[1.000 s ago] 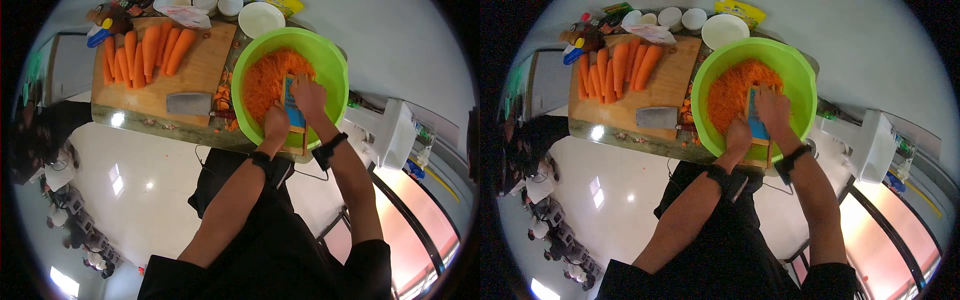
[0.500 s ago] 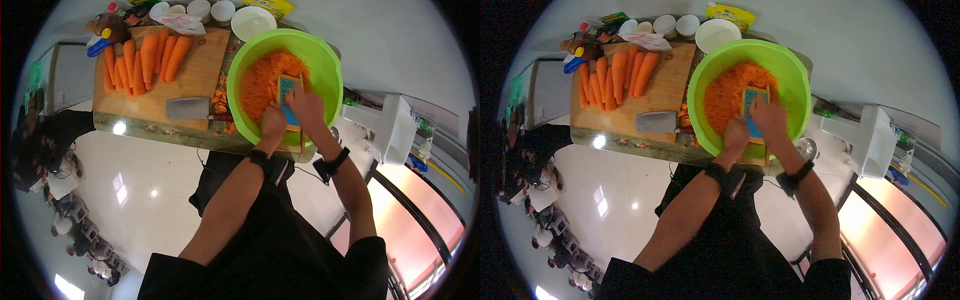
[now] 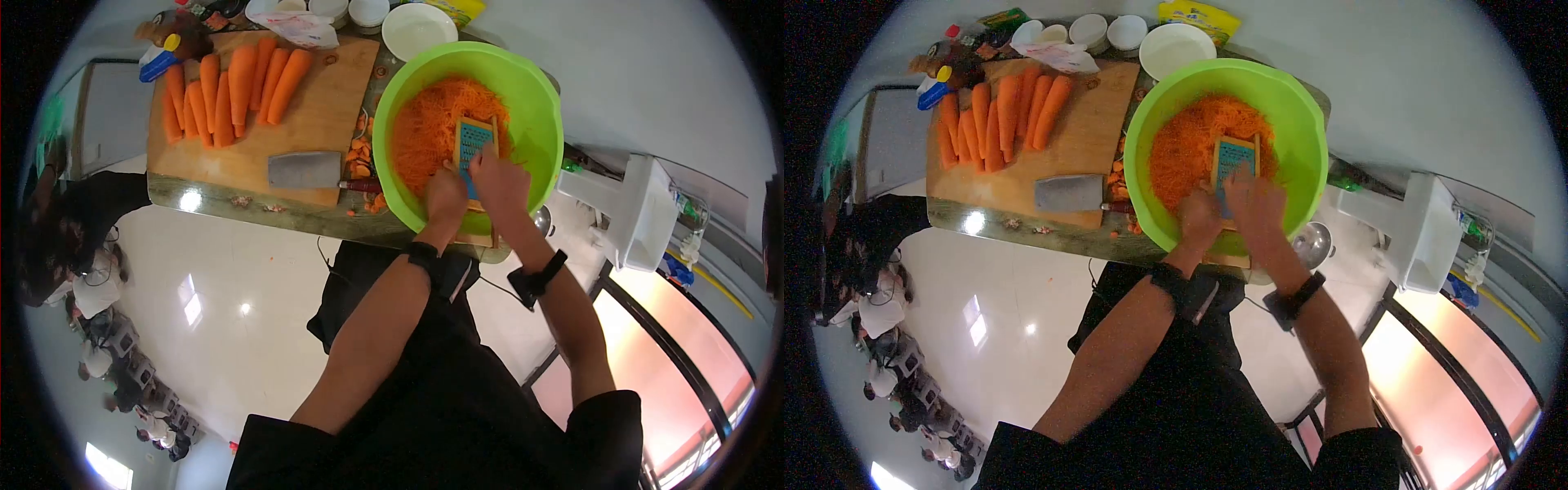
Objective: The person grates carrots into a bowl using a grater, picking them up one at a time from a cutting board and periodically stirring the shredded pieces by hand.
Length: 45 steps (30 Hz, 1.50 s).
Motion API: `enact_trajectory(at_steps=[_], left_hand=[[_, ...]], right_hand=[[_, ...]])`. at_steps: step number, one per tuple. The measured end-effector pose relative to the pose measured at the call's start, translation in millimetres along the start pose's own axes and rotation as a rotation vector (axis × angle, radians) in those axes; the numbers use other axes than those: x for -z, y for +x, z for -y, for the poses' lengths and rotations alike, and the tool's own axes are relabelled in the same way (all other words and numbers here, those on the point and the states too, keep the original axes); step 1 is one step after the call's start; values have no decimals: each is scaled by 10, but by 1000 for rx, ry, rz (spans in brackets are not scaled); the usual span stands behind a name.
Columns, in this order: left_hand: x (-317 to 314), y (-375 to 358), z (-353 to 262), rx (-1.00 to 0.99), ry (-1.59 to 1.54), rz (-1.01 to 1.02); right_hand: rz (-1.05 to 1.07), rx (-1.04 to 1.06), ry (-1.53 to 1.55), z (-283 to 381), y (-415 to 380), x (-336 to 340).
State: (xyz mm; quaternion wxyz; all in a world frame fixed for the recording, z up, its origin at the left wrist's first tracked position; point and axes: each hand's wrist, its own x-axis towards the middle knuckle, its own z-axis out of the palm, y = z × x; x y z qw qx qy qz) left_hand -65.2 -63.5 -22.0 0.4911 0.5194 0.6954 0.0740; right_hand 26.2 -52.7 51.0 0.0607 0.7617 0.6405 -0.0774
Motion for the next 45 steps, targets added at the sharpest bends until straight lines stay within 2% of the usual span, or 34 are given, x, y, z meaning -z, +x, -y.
enact_trajectory(at_steps=[2, 5, 7, 8, 10, 14, 16, 20, 22, 26, 28, 29, 31, 32, 35, 37, 38, 40, 43, 45], left_hand=[[-29, -1, 18, 26, -15, 15], [2, 14, 22, 33, -53, 35], [-91, -61, 112, -280, 128, -230], [-109, -85, 122, -274, 132, -230], [-39, -43, 46, -102, 130, -75], [-56, -28, 59, -180, 221, -96], [-128, 17, 26, -32, -62, -159], [-56, -28, 10, -16, -106, -86], [-108, 0, 34, -35, 11, -96], [-63, -8, 55, -26, -9, 12], [-21, -45, 84, -321, 447, 11], [-13, -32, 77, -320, 447, 12], [120, -30, -79, -20, 230, 250], [118, -20, -78, -16, 229, 253], [-52, 8, 52, -20, 155, 205], [-98, -44, 95, -212, 170, -214], [-94, -36, 99, -207, 176, -213], [-59, -4, 22, -18, -8, -44], [-92, -30, 70, -119, -45, -147], [-93, -10, 51, -91, 16, -139]], right_hand=[[44, -30, -16, -45, 147, -32], [53, 31, 17, -151, 436, -173], [24, 51, -51, -202, 638, -315], [29, 53, -47, -224, 721, -364], [-2, 45, -26, -240, 980, -443], [19, 100, -41, -329, 1230, -636], [-46, 76, -41, -286, 1130, -537], [-22, 118, 67, -177, 614, -178], [123, 18, -1, -123, 323, -43], [149, 4, 70, -18, -361, 335], [173, -35, 96, 34, -513, 405], [160, -35, 69, 43, -561, 407], [152, -35, 41, 25, -560, 343], [143, -29, 37, -12, -493, 248], [78, 17, -19, -66, -144, 70], [24, 70, -59, -41, 155, -44], [59, 51, -31, -59, 287, -67], [94, 37, -6, -134, 544, -169], [-4, 87, -45, -197, 889, -444], [-39, 104, -69, -208, 1084, -548]])
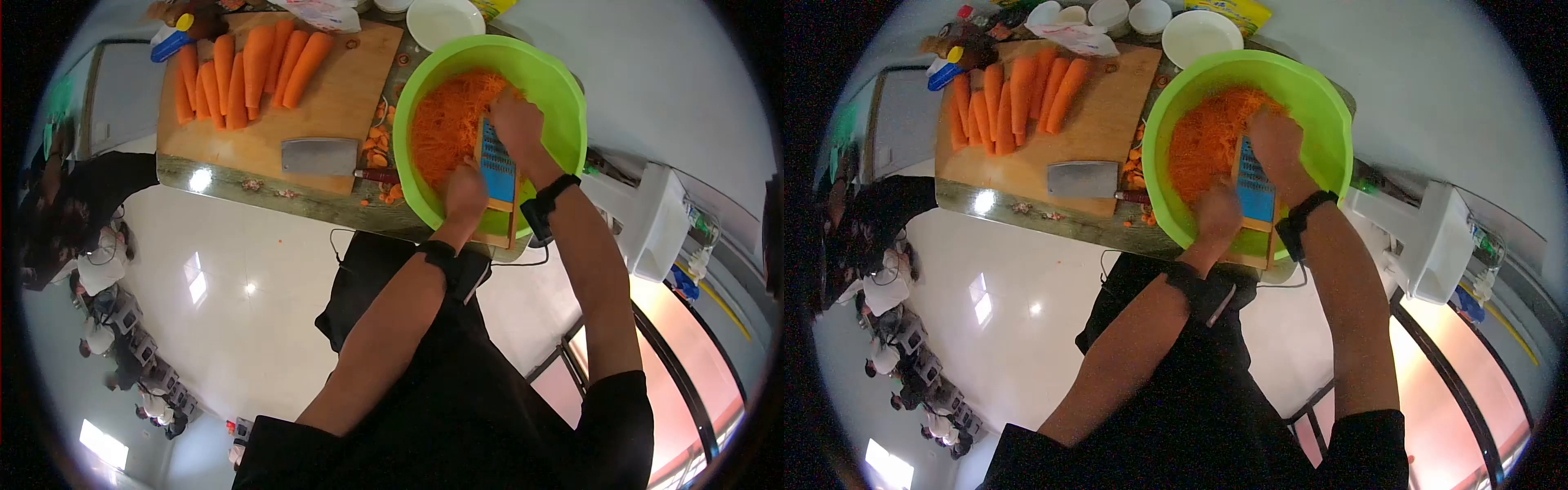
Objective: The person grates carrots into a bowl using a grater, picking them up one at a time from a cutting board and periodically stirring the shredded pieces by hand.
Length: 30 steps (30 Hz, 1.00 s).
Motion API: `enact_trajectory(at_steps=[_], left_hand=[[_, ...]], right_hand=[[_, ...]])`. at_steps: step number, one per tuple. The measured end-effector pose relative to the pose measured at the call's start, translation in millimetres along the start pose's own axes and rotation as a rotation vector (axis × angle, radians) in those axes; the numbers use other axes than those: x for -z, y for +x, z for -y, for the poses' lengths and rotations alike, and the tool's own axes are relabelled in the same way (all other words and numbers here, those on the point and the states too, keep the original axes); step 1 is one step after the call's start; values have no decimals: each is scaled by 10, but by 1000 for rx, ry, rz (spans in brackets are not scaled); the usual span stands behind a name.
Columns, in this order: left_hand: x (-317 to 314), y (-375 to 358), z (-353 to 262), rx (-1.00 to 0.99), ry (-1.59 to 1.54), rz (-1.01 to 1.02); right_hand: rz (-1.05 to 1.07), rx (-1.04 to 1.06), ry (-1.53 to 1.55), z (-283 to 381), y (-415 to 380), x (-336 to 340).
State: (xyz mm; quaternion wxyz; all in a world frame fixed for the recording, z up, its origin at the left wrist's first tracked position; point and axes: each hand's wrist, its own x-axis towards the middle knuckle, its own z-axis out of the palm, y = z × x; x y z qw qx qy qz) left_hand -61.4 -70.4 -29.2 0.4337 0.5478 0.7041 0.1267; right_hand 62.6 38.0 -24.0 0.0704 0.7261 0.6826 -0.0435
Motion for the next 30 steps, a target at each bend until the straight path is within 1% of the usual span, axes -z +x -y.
enact_trajectory(at_steps=[2, 4, 5, 7, 8, 10, 11, 12, 13, 14, 16, 17, 19, 20, 21, 22, 23, 24, 25, 26, 28, 29, 30], left_hand=[[40, -17, -10, 21, 52, 19], [28, -7, -65, 83, -59, 20], [28, 16, -85, 77, -66, 18], [69, 18, -96, 179, -109, 110], [81, 2, -92, 178, -109, 114], [21, -5, -44, 86, -43, 67], [-24, -26, 15, 79, -43, 78], [-162, -20, 145, -64, 14, -33], [-177, 0, 144, -207, 66, -150], [-204, 44, 117, -214, 57, -156], [-138, 42, 79, 72, -71, 65], [-98, 28, 78, 71, -67, 64], [-103, 11, 133, -240, 194, -94], [-119, 22, 136, -240, 195, -95], [-59, 33, 67, -80, 81, 23], [14, 38, -3, 80, -33, 141], [23, 31, -3, 79, -35, 141], [2, 23, 27, -17, 16, 84], [-25, 20, 50, -111, 66, 26], [-60, 36, 63, -107, 61, 26], [133, 79, -76, 174, -57, 330], [189, 73, -103, 177, -61, 326], [212, 33, -91, 129, -112, 316]], right_hand=[[27, -9, 26, 15, -2, -30], [38, -29, 30, -7, -10, 117], [76, -36, 56, 18, -90, 174], [119, -42, 83, 74, -290, 335], [152, -74, 106, 82, -397, 418], [179, -117, 126, 36, -594, 458], [206, -142, 164, -40, -733, 399], [229, -168, 200, -100, -845, 389], [222, -175, 192, -109, -928, 456], [189, -157, 144, -105, -979, 518], [162, -143, 103, -61, -993, 598], [157, -165, 130, -46, -953, 631], [152, -185, 161, 11, -893, 629], [102, -89, 91, 36, -867, 618], [52, 6, 21, 49, -845, 609], [51, 5, 20, 48, -821, 580], [71, 53, 46, 45, -800, 544], [91, 102, 72, 61, -783, 559], [93, 105, 68, 78, -771, 573], [80, 128, 84, 102, -755, 579], [67, 159, 100, 184, -719, 564], [-33, 167, 91, 227, -708, 513], [-129, 173, 84, 255, -718, 477]])
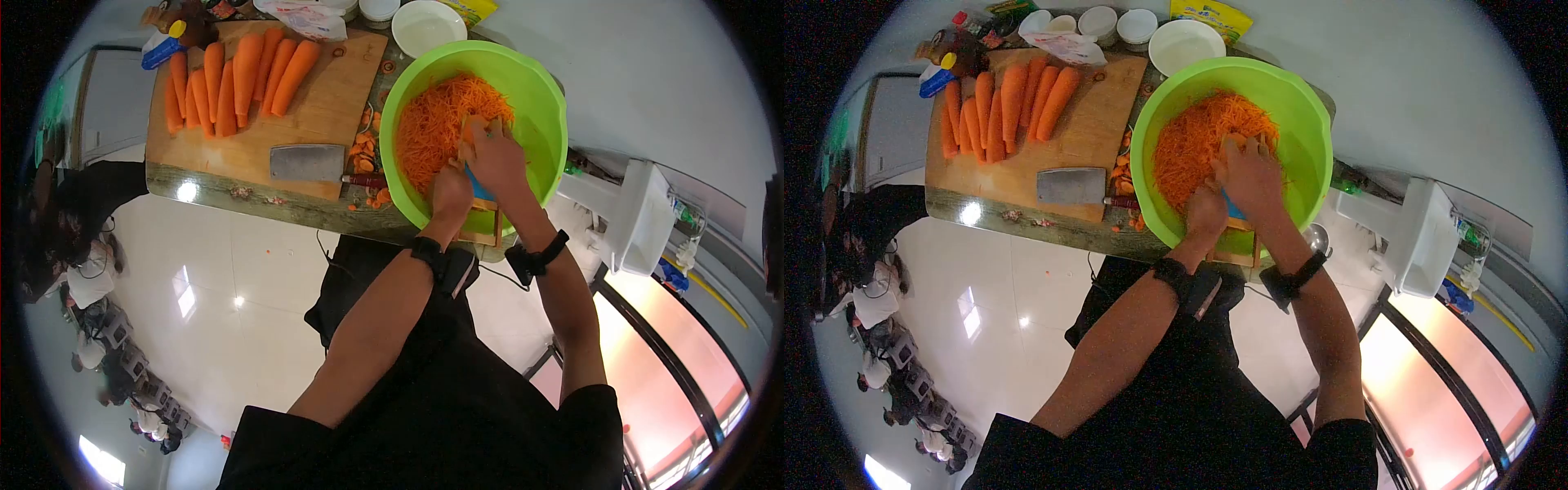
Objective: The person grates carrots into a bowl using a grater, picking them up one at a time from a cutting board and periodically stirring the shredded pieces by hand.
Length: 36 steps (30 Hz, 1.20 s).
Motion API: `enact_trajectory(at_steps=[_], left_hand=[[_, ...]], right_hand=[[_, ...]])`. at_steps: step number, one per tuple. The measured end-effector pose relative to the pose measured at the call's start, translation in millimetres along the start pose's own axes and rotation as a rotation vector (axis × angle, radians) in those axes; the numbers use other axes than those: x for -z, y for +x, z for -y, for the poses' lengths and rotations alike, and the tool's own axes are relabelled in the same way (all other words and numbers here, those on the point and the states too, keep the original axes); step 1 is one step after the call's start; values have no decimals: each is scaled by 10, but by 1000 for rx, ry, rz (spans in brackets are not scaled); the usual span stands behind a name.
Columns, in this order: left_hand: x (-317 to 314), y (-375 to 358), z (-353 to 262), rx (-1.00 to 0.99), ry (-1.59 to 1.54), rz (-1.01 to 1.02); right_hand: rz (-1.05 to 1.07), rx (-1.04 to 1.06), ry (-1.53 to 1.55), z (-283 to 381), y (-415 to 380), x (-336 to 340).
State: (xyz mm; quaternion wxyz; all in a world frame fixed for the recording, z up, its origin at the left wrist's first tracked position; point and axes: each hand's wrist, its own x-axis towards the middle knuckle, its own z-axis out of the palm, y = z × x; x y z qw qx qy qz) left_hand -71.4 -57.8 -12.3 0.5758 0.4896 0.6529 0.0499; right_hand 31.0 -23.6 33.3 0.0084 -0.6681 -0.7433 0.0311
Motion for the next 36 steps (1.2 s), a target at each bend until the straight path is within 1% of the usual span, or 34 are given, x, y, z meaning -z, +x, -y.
enact_trajectory(at_steps=[1, 2, 3, 4, 8, 10, 12, 13, 15, 16, 17, 18, 19, 20, 21, 22, 23, 24, 25, 26, 27, 28, 29, 31, 32, 34, 35, 36], left_hand=[[11, -28, 3, -58, -42, -5], [18, -28, -22, -56, -43, -9], [38, -33, -75, 12, -22, -13], [63, -35, -125, 79, -3, -17], [113, -70, -148, 74, -22, 0], [60, -41, -110, 10, 37, -42], [31, -35, -67, 24, 58, -42], [35, -28, -52, 39, 73, -46], [22, 1, -42, 68, 41, -52], [-45, 30, 1, 95, 7, -51], [-116, 38, 51, 96, 6, -54], [-287, 87, 198, -96, 126, -309], [-348, 109, 247, -290, 244, -563], [-398, 158, 291, -288, 239, -565], [-404, 189, 287, -200, 180, -454], [-418, 196, 272, -114, 121, -338], [-427, 182, 285, -115, 118, -328], [-400, 170, 311, -160, 297, -266], [-361, 153, 323, -208, 477, -202], [-334, 141, 315, -219, 478, -193], [-310, 145, 292, -257, 616, -120], [-288, 144, 268, -291, 754, -49], [-254, 149, 248, -298, 755, -49], [-224, 170, 257, -158, 471, 62], [-227, 158, 257, -164, 473, 64], [-150, 77, 150, -324, 960, 44], [-89, 55, 73, -327, 958, 44], [-4, 40, -32, -104, 544, 61]], right_hand=[[3, 3, 1, -2, 1, -25], [90, -41, 6, -12, 26, -53], [177, -83, 12, -15, 64, -73], [176, -76, 13, -36, 108, -86], [189, -86, 46, -69, 274, -88], [193, -103, 79, -84, 366, -160], [112, -116, 16, -66, 453, -299], [110, -115, 21, -85, 518, -334], [304, -238, 27, -158, 631, -354], [304, -233, 30, -209, 647, -325], [294, -250, 130, -290, 650, -277], [286, -269, 228, -385, 634, -240], [286, -266, 224, -515, 578, -247], [254, -404, 567, -636, 491, -252], [216, -541, 909, -702, 413, -244], [218, -543, 902, -663, 352, -104], [266, -747, 1328, -633, 248, 52], [297, -948, 1761, -603, 145, 185], [283, -958, 1759, -616, 28, 250], [339, -816, 1928, -640, -76, 312], [394, -657, 2087, -659, -145, 372], [398, -570, 2216, -656, -191, 412], [389, -569, 2215, -653, -238, 467], [264, -845, 2062, -531, -258, 681], [256, -845, 2061, -521, -287, 683], [209, -857, 1955, -512, -348, 653], [206, -858, 1952, -510, -385, 639], [210, -792, 1903, -511, -426, 621]])
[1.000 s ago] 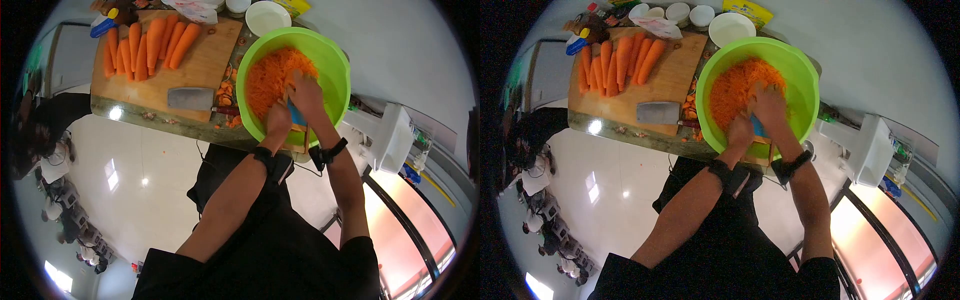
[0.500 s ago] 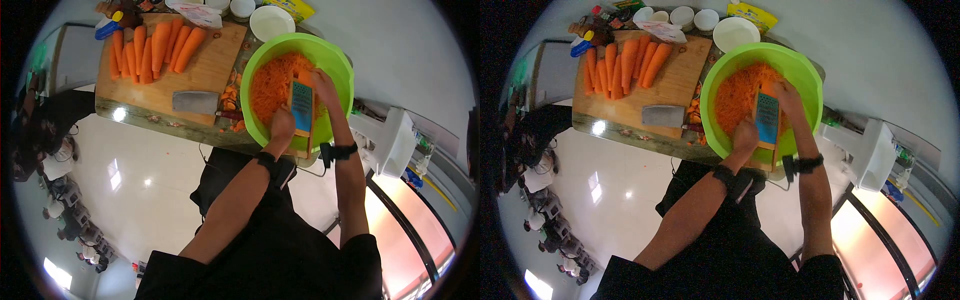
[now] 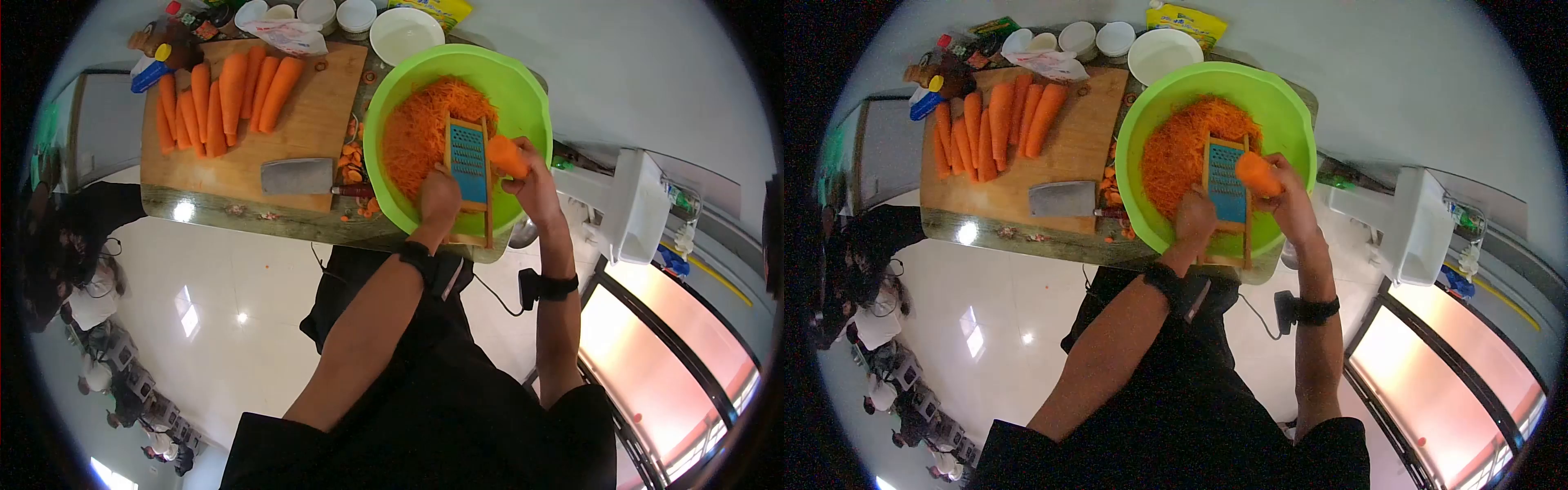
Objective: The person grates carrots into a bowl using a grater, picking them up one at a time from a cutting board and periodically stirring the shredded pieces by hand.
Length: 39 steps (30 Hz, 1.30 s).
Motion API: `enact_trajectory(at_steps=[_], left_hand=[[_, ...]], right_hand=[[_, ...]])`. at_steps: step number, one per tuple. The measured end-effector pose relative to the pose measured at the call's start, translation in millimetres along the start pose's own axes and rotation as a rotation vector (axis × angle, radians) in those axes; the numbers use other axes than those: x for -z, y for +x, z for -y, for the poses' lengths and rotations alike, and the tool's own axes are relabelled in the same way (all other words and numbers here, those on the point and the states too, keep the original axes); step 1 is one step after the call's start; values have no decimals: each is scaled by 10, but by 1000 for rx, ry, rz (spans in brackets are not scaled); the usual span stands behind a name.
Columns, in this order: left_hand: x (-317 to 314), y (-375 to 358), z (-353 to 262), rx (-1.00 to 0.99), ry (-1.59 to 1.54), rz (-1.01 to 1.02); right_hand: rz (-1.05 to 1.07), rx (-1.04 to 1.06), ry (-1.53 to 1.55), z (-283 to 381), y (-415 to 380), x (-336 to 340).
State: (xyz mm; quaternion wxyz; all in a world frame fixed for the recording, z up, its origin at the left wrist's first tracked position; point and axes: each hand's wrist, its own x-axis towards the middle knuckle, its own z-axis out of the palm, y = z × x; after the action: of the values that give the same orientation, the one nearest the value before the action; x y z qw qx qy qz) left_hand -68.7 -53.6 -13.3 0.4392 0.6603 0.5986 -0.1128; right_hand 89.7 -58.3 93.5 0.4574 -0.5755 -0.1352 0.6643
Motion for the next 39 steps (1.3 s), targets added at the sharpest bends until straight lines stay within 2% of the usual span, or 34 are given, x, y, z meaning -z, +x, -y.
enact_trajectory(at_steps=[1, 2, 4, 5, 7, 8, 10, 11, 13, 14, 16, 19, 23, 26, 28, 32, 34, 35, 37, 39], left_hand=[[88, -17, -30, 198, -425, 49], [-7, -12, -1, 198, -429, 46], [-288, 22, 79, -30, -270, -366], [-332, 50, 86, -26, -274, -367], [-198, 42, 30, 122, -502, -262], [-117, 21, 7, 124, -503, -262], [13, -3, -18, 188, -493, -38], [50, -18, -23, 194, -495, -36], [70, -23, -32, 212, -576, -3], [80, -38, -22, 213, -575, -1], [127, -96, -5, 60, -474, 35], [135, -109, 12, 9, -295, 49], [-176, 68, 79, 29, -405, 56], [-277, 164, 107, 49, -247, 29], [-81, 84, 48, 192, -594, 121], [19, 16, 15, 204, -644, 101], [-114, 67, 38, 78, -406, -17], [-176, 78, 31, 83, -409, -21], [-270, 55, -3, 98, -545, -371], [-300, 48, 8, 91, -572, -390]], right_hand=[[29, 37, -64, -36, -3, 24], [32, 37, -68, -90, 15, 69], [-2, 88, -590, -160, 46, 119], [1, 86, -594, -194, 38, 105], [-99, 259, -1269, -272, -24, -30], [-97, 259, -1269, -310, -43, -43], [-118, 470, -1615, -372, -57, -85], [-113, 466, -1616, -392, -55, -106], [-104, 282, -1655, -344, -77, -258], [-105, 279, -1654, -341, -78, -314], [-52, 186, -1648, -320, -75, -393], [-64, 268, -1707, -227, -90, -490], [-43, 281, -1797, -215, -87, -409], [-11, 286, -1877, -203, -70, -423], [-37, 260, -1844, -223, -81, -441], [-85, 149, -1724, -290, -17, -432], [-64, 189, -1427, -333, -51, -400], [-56, 191, -1429, -324, -68, -430], [-193, 150, -1356, -249, -118, -550], [-210, 142, -1386, -280, -65, -489]])
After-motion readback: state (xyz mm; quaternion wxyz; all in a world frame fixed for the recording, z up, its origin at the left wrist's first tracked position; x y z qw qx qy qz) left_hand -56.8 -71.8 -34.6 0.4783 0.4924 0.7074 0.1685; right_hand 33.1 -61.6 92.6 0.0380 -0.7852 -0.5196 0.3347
